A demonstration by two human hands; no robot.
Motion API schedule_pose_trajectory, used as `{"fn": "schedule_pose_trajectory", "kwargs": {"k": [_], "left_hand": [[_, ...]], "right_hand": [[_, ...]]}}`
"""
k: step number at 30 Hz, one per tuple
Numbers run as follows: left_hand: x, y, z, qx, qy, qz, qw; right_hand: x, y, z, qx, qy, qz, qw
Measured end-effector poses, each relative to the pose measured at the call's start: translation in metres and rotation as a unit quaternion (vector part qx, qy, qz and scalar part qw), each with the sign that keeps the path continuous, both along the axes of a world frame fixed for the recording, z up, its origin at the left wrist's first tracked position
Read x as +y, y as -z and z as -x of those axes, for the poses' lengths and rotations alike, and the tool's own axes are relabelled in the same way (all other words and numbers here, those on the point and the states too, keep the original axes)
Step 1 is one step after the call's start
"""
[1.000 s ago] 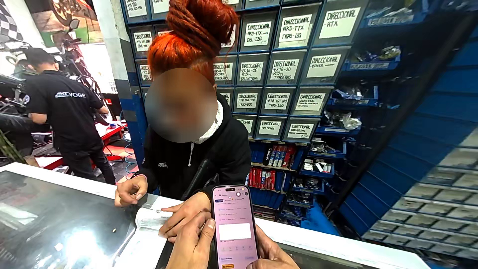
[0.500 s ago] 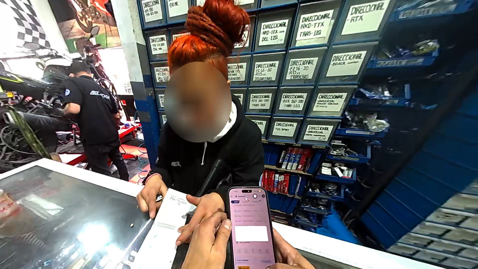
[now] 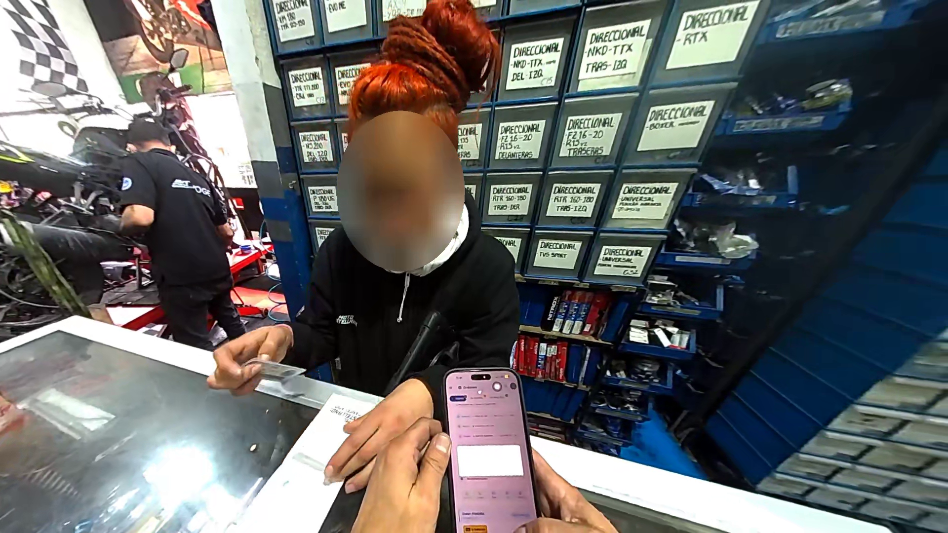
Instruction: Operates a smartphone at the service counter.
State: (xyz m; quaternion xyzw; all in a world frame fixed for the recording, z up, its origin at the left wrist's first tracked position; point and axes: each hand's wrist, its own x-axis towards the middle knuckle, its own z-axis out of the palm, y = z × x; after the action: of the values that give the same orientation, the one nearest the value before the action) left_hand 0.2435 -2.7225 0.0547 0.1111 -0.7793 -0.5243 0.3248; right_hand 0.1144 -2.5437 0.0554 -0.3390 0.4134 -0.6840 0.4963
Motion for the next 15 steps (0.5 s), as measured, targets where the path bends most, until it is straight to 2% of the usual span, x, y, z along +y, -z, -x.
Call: {"fn": "schedule_pose_trajectory", "kwargs": {"k": [15], "left_hand": [[-0.0004, 0.001, 0.0, -0.004, 0.009, -0.001, 1.0]], "right_hand": [[-0.0002, 0.0011, 0.0003, 0.005, -0.002, 0.007, 1.0]]}}
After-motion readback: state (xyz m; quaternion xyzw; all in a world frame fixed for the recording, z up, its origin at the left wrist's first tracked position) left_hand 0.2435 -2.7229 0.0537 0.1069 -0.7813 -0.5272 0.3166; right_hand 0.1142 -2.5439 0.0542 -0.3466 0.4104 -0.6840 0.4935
